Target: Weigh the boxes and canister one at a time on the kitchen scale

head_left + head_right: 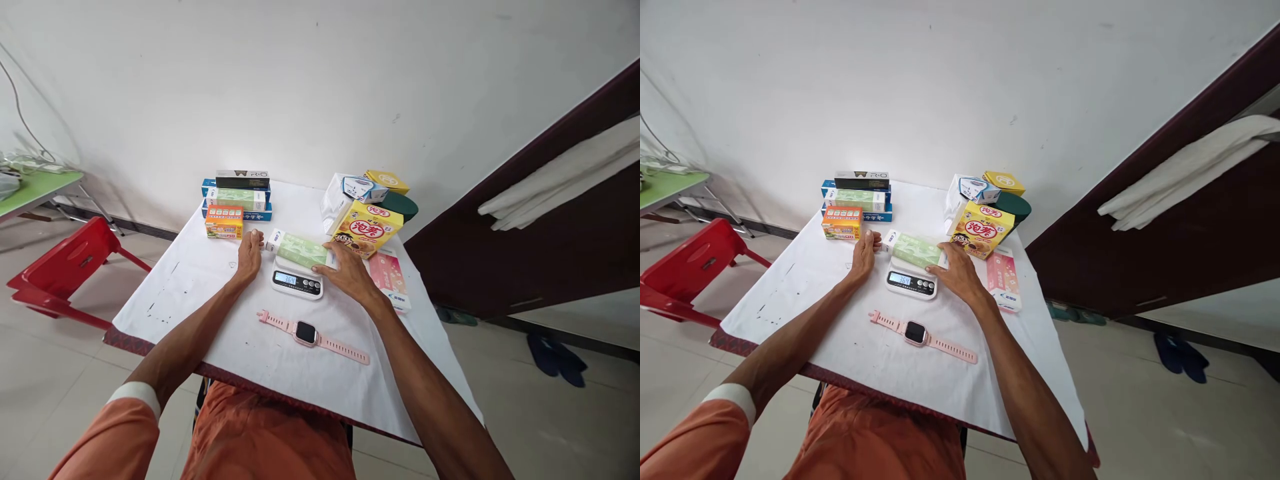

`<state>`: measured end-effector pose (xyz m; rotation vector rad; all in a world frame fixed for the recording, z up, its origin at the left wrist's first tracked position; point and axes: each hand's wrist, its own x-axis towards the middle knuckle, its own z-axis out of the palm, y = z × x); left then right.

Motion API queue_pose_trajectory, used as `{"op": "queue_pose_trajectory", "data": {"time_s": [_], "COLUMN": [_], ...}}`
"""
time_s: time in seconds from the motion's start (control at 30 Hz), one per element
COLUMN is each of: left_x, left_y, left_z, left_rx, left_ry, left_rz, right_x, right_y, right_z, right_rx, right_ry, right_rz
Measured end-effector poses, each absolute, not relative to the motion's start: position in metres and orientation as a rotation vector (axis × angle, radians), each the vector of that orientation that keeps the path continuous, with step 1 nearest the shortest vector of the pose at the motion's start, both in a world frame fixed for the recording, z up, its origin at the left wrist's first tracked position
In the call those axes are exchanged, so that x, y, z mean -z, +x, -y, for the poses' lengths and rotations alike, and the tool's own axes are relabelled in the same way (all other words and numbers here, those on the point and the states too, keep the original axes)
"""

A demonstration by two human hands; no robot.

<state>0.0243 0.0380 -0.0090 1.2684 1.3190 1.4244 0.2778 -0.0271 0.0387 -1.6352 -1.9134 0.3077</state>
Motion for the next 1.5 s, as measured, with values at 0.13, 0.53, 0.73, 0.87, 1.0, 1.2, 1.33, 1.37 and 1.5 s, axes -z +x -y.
{"op": "queue_pose_trajectory", "data": {"time_s": [0.13, 0.53, 0.73, 0.87, 1.0, 1.2, 1.33, 1.37, 1.5], "left_x": [0.009, 0.008, 0.006, 0.004, 0.003, 0.004, 0.004, 0.004, 0.004], "left_y": [0.025, 0.025, 0.026, 0.026, 0.026, 0.026, 0.025, 0.025, 0.025], "left_z": [-0.038, -0.037, -0.036, -0.035, -0.034, -0.035, -0.035, -0.035, -0.036], "left_rx": [-1.424, -1.443, -1.426, -1.412, -1.413, -1.416, -1.413, -1.409, -1.392], "left_ry": [1.278, 1.284, 1.308, 1.333, 1.326, 1.326, 1.325, 1.325, 1.329], "left_rz": [-1.329, -1.325, -1.322, -1.324, -1.334, -1.342, -1.338, -1.338, -1.348], "right_x": [-0.039, -0.004, -0.002, 0.001, 0.001, 0.004, -0.003, -0.008, -0.034], "right_y": [0.28, 0.266, 0.273, 0.275, 0.276, 0.275, 0.273, 0.273, 0.271], "right_z": [0.039, 0.085, 0.083, 0.084, 0.084, 0.083, 0.077, 0.073, 0.052], "right_rx": [-0.324, -0.285, -0.259, -0.247, -0.256, -0.242, -0.236, -0.223, -0.119], "right_ry": [-1.588, -1.602, -1.608, -1.613, -1.621, -1.588, -1.545, -1.543, -1.556], "right_rz": [1.825, 1.274, 1.304, 1.318, 1.347, 1.35, 1.387, 1.414, 1.594]}}
